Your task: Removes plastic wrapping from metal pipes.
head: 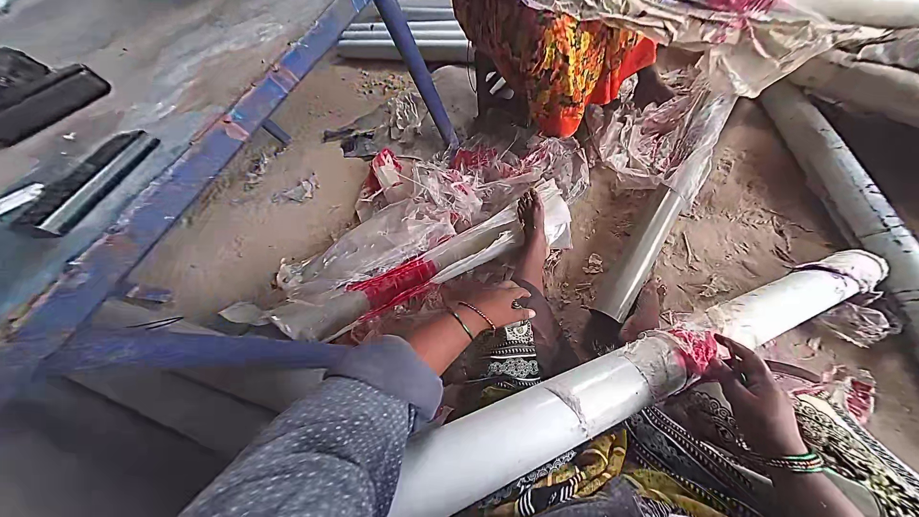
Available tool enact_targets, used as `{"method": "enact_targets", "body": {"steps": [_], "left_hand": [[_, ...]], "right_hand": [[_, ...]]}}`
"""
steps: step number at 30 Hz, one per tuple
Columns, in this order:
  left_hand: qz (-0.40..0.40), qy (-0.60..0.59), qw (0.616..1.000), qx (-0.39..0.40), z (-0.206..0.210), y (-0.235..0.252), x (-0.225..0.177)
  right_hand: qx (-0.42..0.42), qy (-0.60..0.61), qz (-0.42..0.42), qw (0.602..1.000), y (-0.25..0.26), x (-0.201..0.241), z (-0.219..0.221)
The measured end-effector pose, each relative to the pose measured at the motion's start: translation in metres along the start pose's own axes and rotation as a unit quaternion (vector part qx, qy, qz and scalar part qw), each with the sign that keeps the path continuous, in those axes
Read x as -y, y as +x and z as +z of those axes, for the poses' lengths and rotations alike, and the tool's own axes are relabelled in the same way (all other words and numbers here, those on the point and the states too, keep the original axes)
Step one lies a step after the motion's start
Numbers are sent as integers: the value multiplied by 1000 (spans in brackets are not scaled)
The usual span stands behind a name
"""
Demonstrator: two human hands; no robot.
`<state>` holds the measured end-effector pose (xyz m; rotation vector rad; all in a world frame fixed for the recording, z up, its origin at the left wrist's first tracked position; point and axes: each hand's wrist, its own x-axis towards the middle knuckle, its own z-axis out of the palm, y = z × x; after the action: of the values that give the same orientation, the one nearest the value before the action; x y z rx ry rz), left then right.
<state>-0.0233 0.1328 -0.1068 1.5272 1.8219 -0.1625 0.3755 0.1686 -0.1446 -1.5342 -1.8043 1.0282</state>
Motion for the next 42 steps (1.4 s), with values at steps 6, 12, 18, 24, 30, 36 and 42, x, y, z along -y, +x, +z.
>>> {"method": "enact_targets", "body": {"steps": [6,12,18,24,30,36,42], "left_hand": [[-14,135,977,163,49,94,-20],[43,-20,994,95,33,44,3],[-58,-24,998,9,41,2,22],[-47,81,987,131,47,65,2],[6,56,990,127,42,68,-8],[-91,58,993,41,41,53,2],[-142,137,976,95,50,116,18]], "right_hand": [[25,-24,-2,999,-4,-5,4],[48,78,-2,996,0,-12,-2],[96,174,18,980,-6,-9,-14],[109,172,26,979,-10,-9,-18],[104,188,35,976,-10,-5,-21],[117,215,33,969,-11,-6,-27],[131,255,55,957,-11,-8,-29]]}}
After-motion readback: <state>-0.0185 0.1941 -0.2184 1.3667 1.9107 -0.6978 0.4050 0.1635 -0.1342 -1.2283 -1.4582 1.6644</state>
